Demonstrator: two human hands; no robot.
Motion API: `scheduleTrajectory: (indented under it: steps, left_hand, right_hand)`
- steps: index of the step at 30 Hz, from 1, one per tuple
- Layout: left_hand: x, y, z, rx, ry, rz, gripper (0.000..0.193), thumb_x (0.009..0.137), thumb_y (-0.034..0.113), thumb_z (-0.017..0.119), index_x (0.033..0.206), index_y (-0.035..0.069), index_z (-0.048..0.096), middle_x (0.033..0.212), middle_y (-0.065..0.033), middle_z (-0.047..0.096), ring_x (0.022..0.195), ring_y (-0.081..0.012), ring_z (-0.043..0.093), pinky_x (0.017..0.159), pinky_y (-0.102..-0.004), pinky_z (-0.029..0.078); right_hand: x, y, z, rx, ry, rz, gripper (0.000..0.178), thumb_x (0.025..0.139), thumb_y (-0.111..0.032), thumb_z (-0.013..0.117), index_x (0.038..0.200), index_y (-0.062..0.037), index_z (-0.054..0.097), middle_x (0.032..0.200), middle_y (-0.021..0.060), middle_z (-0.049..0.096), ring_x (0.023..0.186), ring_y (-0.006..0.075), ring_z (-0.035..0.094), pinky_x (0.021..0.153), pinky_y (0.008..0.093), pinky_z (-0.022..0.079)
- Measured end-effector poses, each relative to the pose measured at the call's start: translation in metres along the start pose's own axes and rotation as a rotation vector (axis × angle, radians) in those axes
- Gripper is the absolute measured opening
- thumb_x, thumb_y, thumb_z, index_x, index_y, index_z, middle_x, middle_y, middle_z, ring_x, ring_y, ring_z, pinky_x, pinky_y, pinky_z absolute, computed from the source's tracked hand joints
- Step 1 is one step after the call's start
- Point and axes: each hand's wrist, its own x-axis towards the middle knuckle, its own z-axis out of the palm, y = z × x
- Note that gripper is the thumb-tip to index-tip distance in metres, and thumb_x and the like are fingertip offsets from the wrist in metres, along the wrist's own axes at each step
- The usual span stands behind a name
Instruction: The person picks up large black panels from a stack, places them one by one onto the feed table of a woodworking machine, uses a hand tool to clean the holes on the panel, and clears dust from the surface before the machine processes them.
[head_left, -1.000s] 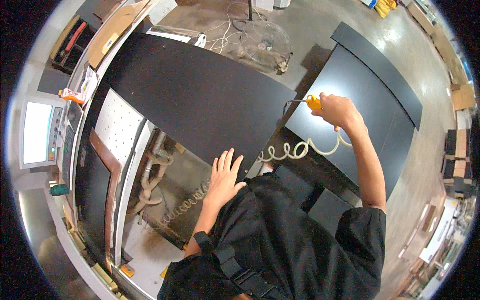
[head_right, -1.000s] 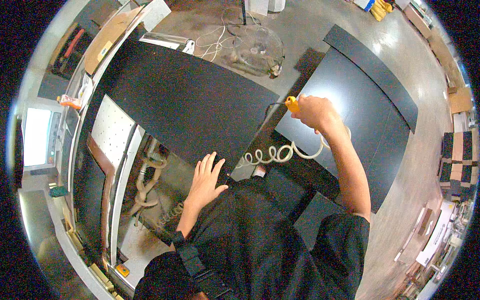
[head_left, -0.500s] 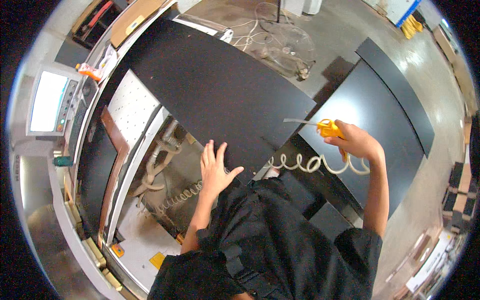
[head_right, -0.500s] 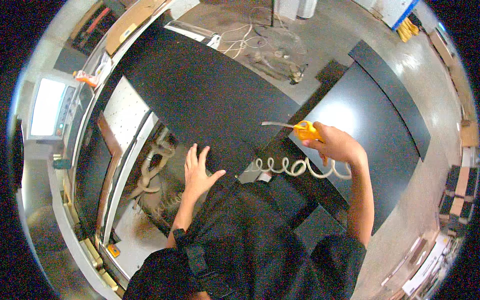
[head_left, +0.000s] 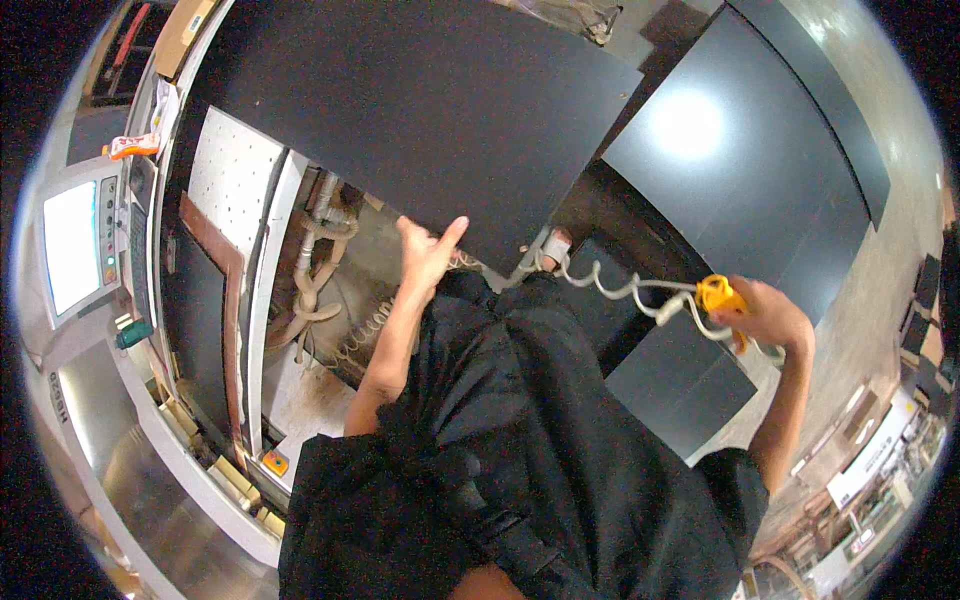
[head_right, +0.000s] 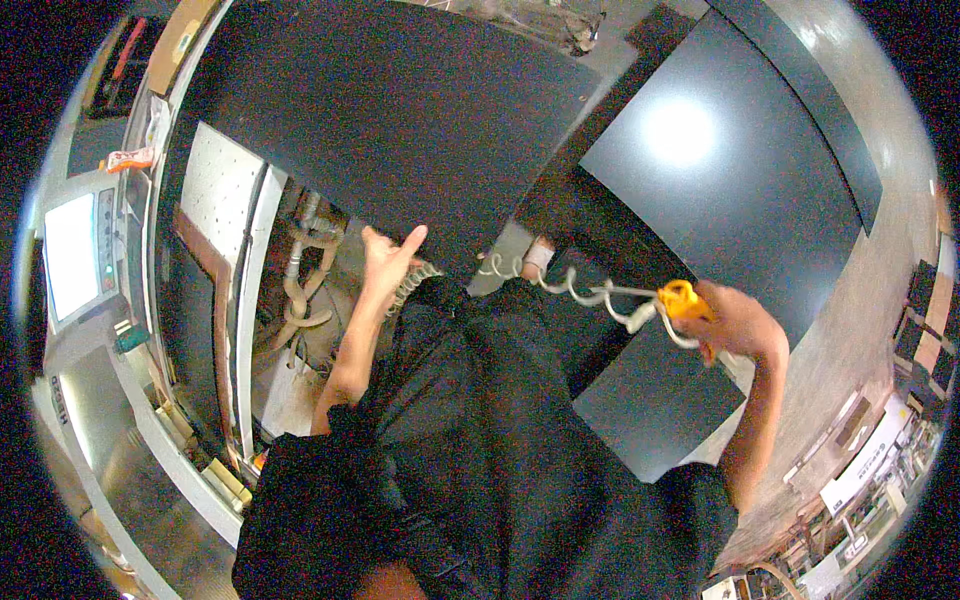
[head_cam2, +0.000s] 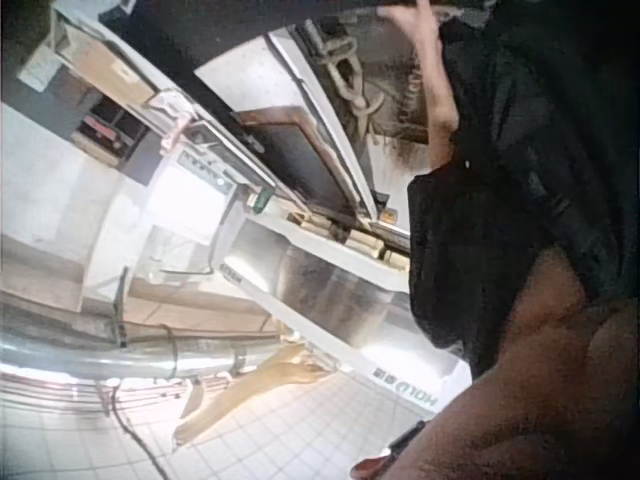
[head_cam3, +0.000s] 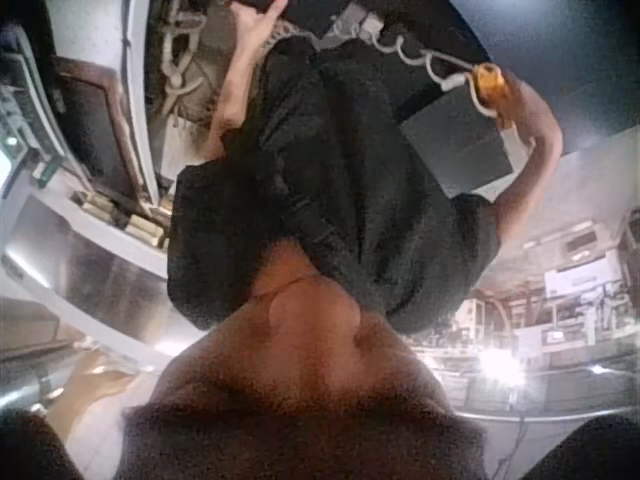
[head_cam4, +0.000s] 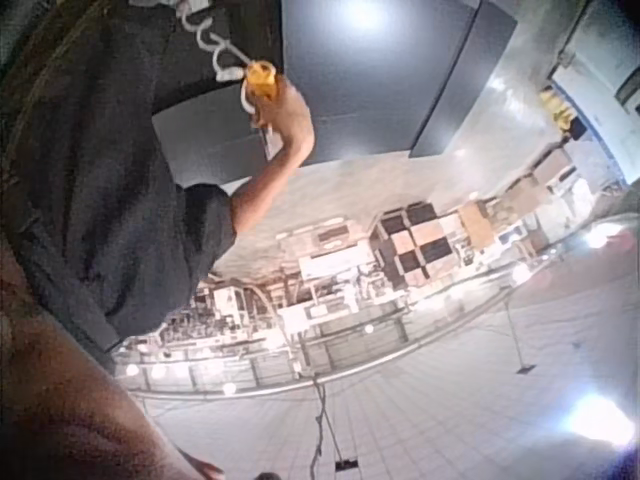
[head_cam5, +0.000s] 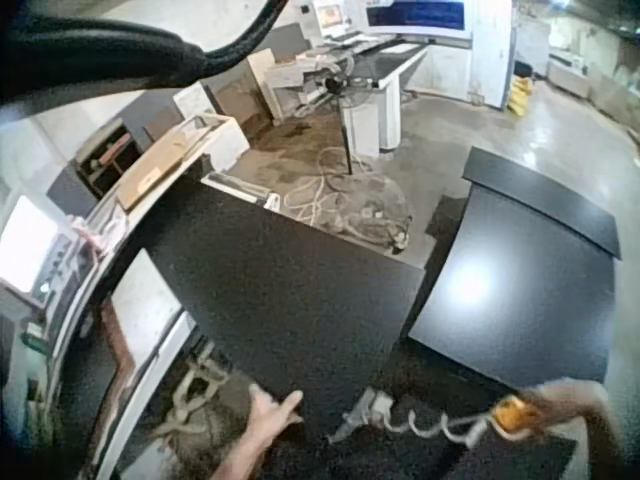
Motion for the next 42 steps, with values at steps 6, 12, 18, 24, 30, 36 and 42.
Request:
scheduleTrajectory:
  steps: [6, 12, 18, 24, 30, 36, 42]
  left_hand:
    - [0.021, -0.001, 0.031, -0.151, -0.061, 0.062, 0.056, 0.090, 0.012, 0.075, 0.114, -0.001, 0.026, 0.107, -0.0160, 0.056, 0.080, -0.0171, 0.064, 0.058, -0.0276, 0.058]
    - [0.053, -0.017, -0.008, -0.455, -0.329, -0.109, 0.034, 0.098, 0.019, 0.066, 0.119, 0.001, 0.045, 0.102, -0.0110, 0.063, 0.085, -0.0200, 0.068, 0.069, -0.0326, 0.059]
    - [0.113, -0.015, -0.083, -0.424, -0.238, -0.032, 0.021, 0.102, 0.020, 0.058, 0.109, 0.001, 0.054, 0.109, -0.0118, 0.064, 0.092, -0.0195, 0.069, 0.073, -0.0301, 0.056]
    - [0.140, -0.003, -0.151, -0.534, -0.263, -0.028, 0.025, 0.103, 0.022, 0.056, 0.117, 0.001, 0.054, 0.110, -0.0107, 0.066, 0.095, -0.0184, 0.068, 0.076, -0.0307, 0.055]
    - [0.201, 0.008, -0.202, -0.591, -0.189, 0.006, 0.023, 0.104, 0.026, 0.056, 0.110, 0.003, 0.057, 0.106, -0.0079, 0.065, 0.094, -0.0183, 0.067, 0.073, -0.0306, 0.057]
    - [0.266, -0.012, -0.193, -0.457, -0.005, 0.137, 0.030, 0.104, 0.032, 0.055, 0.099, 0.002, 0.054, 0.090, -0.0061, 0.057, 0.077, -0.0177, 0.059, 0.067, -0.0341, 0.051]
    - [0.241, -0.025, -0.173, -0.503, -0.100, 0.216, 0.033, 0.104, 0.030, 0.054, 0.114, -0.001, 0.055, 0.093, -0.0097, 0.063, 0.075, -0.0160, 0.061, 0.065, -0.0356, 0.052]
  right_hand:
    - [-0.044, -0.036, 0.017, 0.028, -0.212, -0.137, 0.038, 0.088, -0.034, 0.078, 0.098, -0.0028, 0.060, 0.070, 0.0082, 0.070, 0.058, 0.0195, 0.072, 0.054, 0.0328, 0.055]
    - [-0.052, -0.084, 0.052, 0.494, -0.181, -0.183, 0.031, 0.093, -0.016, 0.074, 0.111, 0.0009, 0.056, 0.083, 0.0055, 0.067, 0.061, 0.0137, 0.068, 0.053, 0.0295, 0.057]
    - [0.000, -0.196, 0.104, 0.067, 0.452, -0.124, 0.036, 0.100, -0.027, 0.062, 0.116, 0.0016, 0.049, 0.074, 0.0122, 0.065, 0.064, 0.0252, 0.069, 0.062, 0.0398, 0.054]
    - [0.053, -0.325, 0.181, -0.325, 0.570, -0.039, 0.037, 0.100, -0.025, 0.055, 0.123, 0.0003, 0.042, 0.076, 0.0242, 0.068, 0.072, 0.0444, 0.068, 0.062, 0.0543, 0.053]
    - [0.056, -0.385, 0.165, -0.239, 0.590, -0.072, 0.041, 0.102, -0.030, 0.051, 0.131, -0.0016, 0.040, 0.078, 0.0255, 0.069, 0.069, 0.0449, 0.068, 0.062, 0.0553, 0.053]
    - [0.063, -0.467, 0.118, -0.501, 0.783, 0.000, 0.047, 0.102, -0.024, 0.048, 0.139, 0.0005, 0.035, 0.079, 0.0263, 0.069, 0.072, 0.0446, 0.069, 0.064, 0.0551, 0.053]
    - [0.110, -0.546, 0.082, -0.434, 0.445, -0.333, 0.055, 0.100, -0.021, 0.051, 0.145, 0.0022, 0.029, 0.080, 0.0263, 0.069, 0.074, 0.0461, 0.067, 0.070, 0.0559, 0.052]
